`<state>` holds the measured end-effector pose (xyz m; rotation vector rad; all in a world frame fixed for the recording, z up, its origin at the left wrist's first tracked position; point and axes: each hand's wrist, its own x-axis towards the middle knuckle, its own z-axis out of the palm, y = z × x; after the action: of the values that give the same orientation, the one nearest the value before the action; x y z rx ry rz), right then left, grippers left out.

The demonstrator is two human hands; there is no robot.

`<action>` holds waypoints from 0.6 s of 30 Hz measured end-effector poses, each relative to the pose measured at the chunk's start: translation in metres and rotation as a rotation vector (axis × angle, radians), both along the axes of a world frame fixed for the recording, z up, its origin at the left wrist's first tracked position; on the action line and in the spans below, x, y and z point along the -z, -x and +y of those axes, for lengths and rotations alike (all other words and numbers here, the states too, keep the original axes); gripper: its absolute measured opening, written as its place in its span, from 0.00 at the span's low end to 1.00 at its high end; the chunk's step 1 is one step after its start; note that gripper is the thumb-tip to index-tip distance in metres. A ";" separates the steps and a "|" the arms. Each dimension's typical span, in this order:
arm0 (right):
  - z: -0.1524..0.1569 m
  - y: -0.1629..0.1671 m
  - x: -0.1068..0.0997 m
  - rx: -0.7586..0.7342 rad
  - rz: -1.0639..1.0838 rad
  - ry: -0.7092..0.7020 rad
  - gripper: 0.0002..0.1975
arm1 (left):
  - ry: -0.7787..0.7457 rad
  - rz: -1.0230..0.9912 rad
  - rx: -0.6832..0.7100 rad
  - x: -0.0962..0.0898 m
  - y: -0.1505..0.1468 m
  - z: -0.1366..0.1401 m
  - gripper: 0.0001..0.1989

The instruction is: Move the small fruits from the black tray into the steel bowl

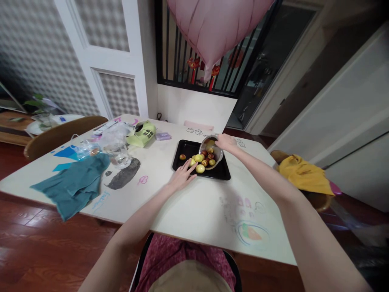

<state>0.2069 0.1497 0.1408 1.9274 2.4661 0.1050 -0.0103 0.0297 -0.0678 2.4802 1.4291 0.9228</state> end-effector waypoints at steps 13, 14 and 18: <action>-0.021 -0.010 -0.005 0.073 -0.157 -0.133 0.20 | -0.001 0.023 -0.005 0.002 -0.001 -0.001 0.33; -0.022 -0.012 -0.006 0.075 -0.167 -0.139 0.20 | -0.003 0.019 -0.004 0.002 -0.001 -0.001 0.33; -0.032 -0.023 -0.013 0.064 -0.214 -0.142 0.20 | 0.004 -0.019 -0.005 0.000 0.000 -0.003 0.33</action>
<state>0.2304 0.1180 0.1538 1.9296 2.3133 0.4709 -0.0100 0.0268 -0.0680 2.4593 1.4311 0.9404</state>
